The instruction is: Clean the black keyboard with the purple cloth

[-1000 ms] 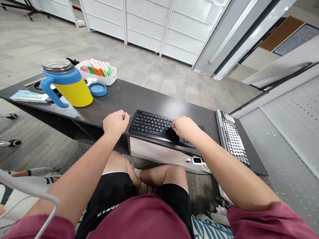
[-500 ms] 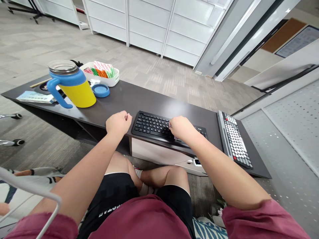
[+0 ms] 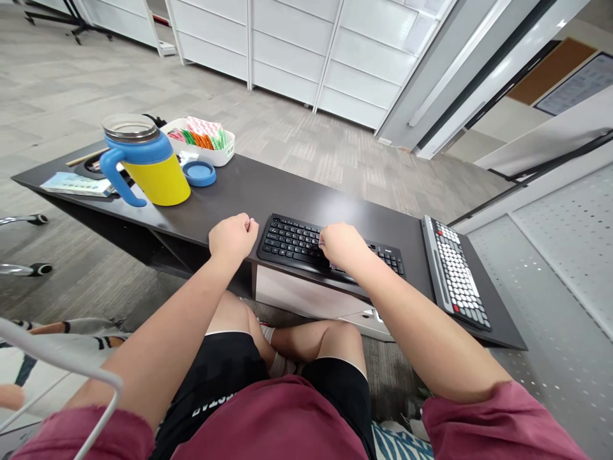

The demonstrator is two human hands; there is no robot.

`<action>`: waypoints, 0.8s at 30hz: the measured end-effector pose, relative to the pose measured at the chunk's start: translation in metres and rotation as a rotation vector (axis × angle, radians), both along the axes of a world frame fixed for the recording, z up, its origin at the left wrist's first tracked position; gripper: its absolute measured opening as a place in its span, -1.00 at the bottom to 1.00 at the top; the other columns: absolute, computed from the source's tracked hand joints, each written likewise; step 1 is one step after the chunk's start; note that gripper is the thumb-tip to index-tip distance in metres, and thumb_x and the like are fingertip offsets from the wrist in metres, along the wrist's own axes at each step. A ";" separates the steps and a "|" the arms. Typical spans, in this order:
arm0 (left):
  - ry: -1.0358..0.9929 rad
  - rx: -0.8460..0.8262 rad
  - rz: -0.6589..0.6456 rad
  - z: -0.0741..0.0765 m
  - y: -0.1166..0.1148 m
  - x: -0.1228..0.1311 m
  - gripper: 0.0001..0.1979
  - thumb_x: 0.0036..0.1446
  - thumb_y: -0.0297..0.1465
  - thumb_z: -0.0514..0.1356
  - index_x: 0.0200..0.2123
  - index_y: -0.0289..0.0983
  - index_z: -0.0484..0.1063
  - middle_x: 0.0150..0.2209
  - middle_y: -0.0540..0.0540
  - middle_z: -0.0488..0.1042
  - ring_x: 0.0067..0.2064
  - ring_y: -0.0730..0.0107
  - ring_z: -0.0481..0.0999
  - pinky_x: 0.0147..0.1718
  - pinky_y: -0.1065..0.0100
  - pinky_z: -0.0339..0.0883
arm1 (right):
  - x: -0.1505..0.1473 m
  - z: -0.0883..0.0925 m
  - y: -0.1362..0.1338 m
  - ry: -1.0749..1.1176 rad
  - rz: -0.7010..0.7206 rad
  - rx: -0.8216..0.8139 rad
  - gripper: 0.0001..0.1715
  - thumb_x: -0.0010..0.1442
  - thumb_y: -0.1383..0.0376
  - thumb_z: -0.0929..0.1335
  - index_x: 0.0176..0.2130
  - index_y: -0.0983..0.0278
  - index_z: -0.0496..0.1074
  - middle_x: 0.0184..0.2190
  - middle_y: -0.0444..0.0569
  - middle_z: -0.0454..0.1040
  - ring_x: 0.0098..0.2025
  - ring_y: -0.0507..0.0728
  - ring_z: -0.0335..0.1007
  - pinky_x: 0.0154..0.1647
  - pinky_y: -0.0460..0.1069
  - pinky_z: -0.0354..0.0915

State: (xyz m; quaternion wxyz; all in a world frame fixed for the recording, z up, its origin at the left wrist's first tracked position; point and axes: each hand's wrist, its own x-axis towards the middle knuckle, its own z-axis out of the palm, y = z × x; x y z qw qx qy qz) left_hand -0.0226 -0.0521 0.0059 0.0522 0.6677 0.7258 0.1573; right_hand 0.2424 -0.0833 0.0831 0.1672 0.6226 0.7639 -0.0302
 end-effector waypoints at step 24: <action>-0.032 0.019 -0.009 -0.002 -0.004 0.001 -0.62 0.46 -0.13 0.05 -0.31 -0.14 0.54 -0.23 -0.22 0.68 -0.13 -0.05 0.66 -0.24 0.16 0.30 | -0.047 0.000 0.019 0.111 -0.014 -0.027 -0.78 0.42 0.32 0.42 -0.11 0.30 0.74 -0.25 0.17 0.76 -0.11 0.26 0.70 -0.06 0.00 0.47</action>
